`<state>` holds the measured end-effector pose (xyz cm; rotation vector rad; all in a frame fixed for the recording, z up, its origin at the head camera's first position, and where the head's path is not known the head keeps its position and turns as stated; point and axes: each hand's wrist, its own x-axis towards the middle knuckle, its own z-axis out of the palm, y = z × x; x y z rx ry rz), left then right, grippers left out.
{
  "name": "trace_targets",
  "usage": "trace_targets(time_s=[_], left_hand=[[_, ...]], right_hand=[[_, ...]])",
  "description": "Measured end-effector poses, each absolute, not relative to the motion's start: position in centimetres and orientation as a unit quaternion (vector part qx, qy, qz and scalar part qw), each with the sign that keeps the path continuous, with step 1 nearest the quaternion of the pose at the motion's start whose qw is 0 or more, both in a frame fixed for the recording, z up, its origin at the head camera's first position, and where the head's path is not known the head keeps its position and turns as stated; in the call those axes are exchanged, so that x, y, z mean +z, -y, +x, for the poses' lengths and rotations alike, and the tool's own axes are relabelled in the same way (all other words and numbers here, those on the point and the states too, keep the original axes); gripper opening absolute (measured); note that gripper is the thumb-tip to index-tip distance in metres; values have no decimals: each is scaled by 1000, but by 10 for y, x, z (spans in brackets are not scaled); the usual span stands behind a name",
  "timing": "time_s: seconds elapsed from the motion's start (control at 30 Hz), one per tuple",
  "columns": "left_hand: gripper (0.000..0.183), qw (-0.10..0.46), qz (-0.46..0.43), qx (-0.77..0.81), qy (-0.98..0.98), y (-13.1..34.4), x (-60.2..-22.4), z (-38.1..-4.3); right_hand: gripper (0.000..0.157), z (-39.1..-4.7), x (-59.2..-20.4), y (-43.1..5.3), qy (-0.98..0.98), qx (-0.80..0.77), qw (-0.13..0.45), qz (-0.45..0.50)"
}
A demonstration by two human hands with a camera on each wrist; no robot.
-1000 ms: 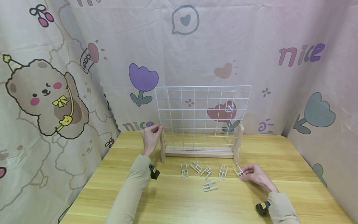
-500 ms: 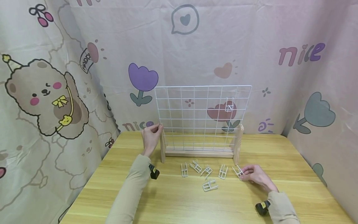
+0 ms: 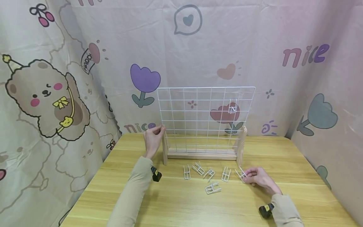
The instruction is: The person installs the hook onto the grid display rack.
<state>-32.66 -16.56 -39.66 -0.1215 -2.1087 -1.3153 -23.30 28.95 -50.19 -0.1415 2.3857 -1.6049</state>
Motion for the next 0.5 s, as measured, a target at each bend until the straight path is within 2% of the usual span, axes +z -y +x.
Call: trace_targets(time_s=[0.5], left_hand=[[22, 321, -48, -496, 805, 166, -396, -326]], right_hand=[[28, -231, -498, -286, -804, -581, 123, -19]])
